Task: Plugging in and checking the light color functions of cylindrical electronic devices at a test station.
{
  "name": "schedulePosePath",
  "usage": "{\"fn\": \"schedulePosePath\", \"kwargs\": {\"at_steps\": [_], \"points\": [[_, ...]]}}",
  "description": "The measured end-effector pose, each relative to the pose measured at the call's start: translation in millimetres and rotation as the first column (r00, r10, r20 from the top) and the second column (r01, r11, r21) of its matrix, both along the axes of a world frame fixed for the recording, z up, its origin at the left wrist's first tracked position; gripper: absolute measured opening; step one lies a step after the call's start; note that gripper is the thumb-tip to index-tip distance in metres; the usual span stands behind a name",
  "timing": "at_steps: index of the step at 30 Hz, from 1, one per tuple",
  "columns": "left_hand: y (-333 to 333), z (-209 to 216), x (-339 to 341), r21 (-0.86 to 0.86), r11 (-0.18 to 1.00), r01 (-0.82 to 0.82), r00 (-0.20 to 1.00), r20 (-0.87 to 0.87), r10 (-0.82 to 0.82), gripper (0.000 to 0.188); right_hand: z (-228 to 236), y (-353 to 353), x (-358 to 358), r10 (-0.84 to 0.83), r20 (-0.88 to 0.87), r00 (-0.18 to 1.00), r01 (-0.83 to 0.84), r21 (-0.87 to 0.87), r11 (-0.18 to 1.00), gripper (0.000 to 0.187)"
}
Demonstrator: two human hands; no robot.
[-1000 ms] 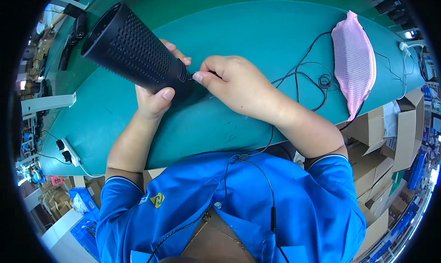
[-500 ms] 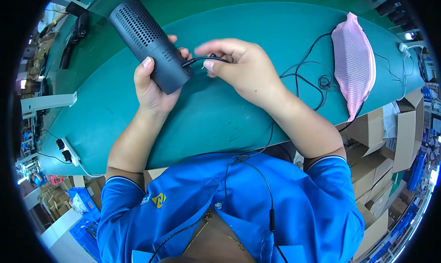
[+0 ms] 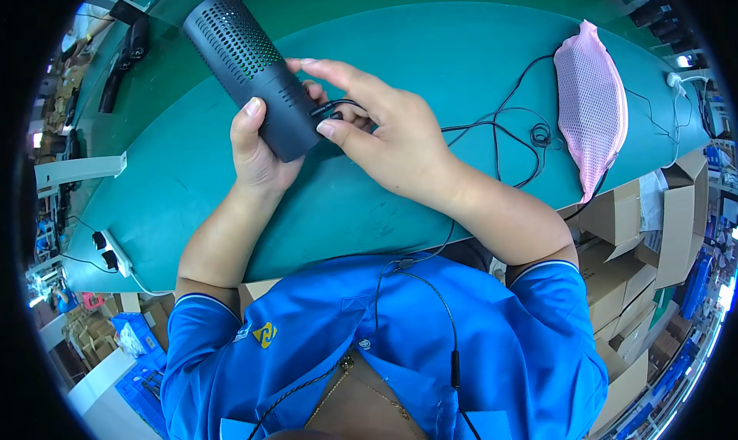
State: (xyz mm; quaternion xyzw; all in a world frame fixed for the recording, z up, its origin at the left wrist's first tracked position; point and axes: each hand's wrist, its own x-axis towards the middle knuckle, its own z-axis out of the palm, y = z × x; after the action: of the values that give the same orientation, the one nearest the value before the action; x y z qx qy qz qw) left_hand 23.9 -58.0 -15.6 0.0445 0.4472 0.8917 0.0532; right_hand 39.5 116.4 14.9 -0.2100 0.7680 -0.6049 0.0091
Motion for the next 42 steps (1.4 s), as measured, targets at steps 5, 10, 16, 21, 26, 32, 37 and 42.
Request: {"fn": "schedulePosePath", "kwargs": {"at_steps": [5, 10, 16, 21, 26, 32, 37, 42], "points": [[-4, 1, -5, -0.007, 1.0, 0.002, 1.0, 0.005, -0.002, 0.059, 6, 8, -6, -0.004, 0.109, 0.994, 0.011, -0.058, 0.998, 0.047], [-8, 8, -12, -0.048, 0.978, -0.204, 0.979, -0.004, 0.204, 0.06, 16, 17, -9, -0.02, -0.805, 0.593, 0.291, 0.191, 0.937, 0.024], [-2, 8, -4, -0.092, 0.984, -0.153, 0.986, -0.085, 0.146, 0.059, 1, -1, 6, -0.067, -0.56, 0.826, 0.391, 0.483, 0.784, 0.006], [-3, 5, 1, -0.075, 0.993, -0.093, 0.991, -0.105, 0.085, 0.058, -3, 0, 2, -0.001, -0.447, 0.895, 0.225, 0.45, 0.864, 0.01], [-3, 1, 2, -0.089, 0.994, -0.061, 0.992, -0.118, 0.051, 0.058, -7, -4, 6, 0.028, -0.499, 0.866, 0.237, 0.458, 0.857, 0.018], [-2, 1, 6, -0.129, 0.99, -0.052, 0.992, -0.125, 0.036, 0.059, -12, -4, 9, 0.061, -0.492, 0.869, 0.209, 0.476, 0.854, 0.022], [2, 9, 5, -0.147, 0.986, -0.077, 0.983, -0.176, 0.051, 0.056, -11, -3, 0, 0.048, -0.503, 0.863, 0.213, 0.448, 0.868, 0.022], [0, 19, -4, 0.043, 0.999, -0.003, 0.993, -0.119, 0.008, 0.049, -7, 10, -17, 0.014, -0.328, 0.945, 0.149, 0.467, 0.872, 0.013]]}}
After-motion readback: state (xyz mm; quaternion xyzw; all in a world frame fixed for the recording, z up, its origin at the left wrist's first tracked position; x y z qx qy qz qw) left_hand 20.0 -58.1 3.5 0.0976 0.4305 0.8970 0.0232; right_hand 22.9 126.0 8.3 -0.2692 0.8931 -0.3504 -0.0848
